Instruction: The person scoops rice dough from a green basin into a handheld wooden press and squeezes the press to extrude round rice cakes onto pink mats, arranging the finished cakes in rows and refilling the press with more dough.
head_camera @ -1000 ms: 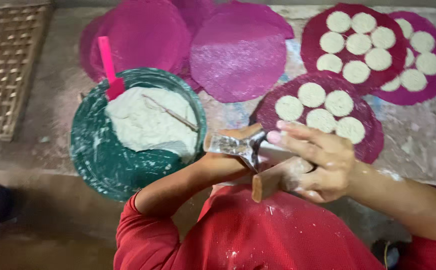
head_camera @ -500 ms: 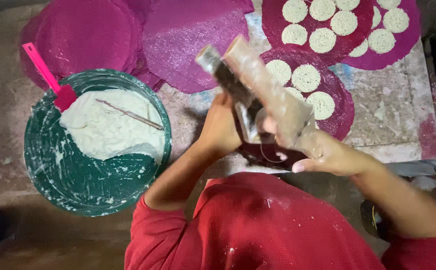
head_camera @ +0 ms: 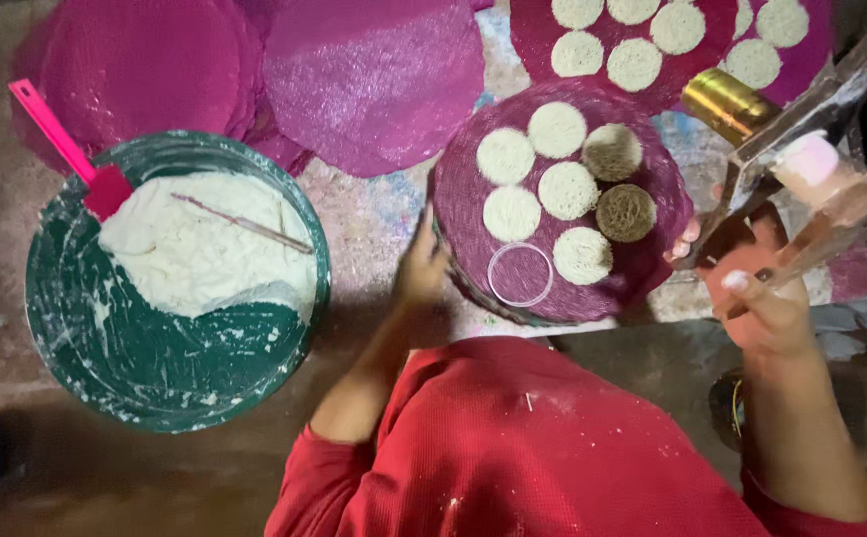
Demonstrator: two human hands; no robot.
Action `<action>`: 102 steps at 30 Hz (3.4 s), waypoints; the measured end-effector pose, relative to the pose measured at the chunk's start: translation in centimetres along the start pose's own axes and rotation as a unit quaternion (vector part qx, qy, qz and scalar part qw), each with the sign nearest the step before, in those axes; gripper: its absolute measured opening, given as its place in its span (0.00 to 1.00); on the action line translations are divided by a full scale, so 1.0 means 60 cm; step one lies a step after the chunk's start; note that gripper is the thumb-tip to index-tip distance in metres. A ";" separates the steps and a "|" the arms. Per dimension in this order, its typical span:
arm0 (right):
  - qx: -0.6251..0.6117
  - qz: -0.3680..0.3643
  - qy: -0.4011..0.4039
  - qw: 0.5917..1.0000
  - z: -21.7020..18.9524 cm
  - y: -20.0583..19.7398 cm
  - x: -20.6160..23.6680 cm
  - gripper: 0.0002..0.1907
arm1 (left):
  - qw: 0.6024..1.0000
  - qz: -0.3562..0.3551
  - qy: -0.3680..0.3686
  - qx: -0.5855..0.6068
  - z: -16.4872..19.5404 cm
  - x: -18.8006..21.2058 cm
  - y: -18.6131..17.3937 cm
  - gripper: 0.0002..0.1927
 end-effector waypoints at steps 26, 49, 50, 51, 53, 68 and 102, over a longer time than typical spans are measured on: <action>0.494 -0.239 0.500 0.670 0.066 0.070 -0.117 0.48 | 0.617 -0.177 0.224 0.734 0.166 -0.125 0.039 0.11; 0.577 -0.162 0.294 0.744 0.052 0.152 -0.149 0.37 | 0.595 -0.201 0.172 0.759 0.124 -0.186 0.037 0.12; 0.565 -0.163 0.282 0.758 0.056 0.158 -0.150 0.36 | 0.605 -0.203 0.164 0.752 0.127 -0.186 0.027 0.12; 0.552 -0.165 0.270 0.772 0.061 0.164 -0.151 0.35 | 0.616 -0.199 0.165 0.744 0.128 -0.183 0.017 0.12; 0.531 -0.169 0.270 0.785 0.076 0.172 -0.149 0.34 | 0.638 -0.190 0.167 0.728 0.130 -0.178 -0.004 0.12; 0.560 -0.149 0.350 0.736 0.077 0.147 -0.146 0.40 | 0.682 -0.061 0.135 0.717 0.111 -0.173 0.027 0.16; 0.059 0.094 -0.092 0.990 0.054 0.043 0.057 0.36 | 0.841 -0.152 0.358 -0.377 0.143 0.029 0.109 0.09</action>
Point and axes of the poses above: each hand's wrist, its own x-axis away from the middle knuckle, its own y-axis out of the palm, z = x × y, the point moved 5 cm from there along -x, towards the middle knuckle, and after that the axes turned 4 degrees about x, right-handed, at the moved point
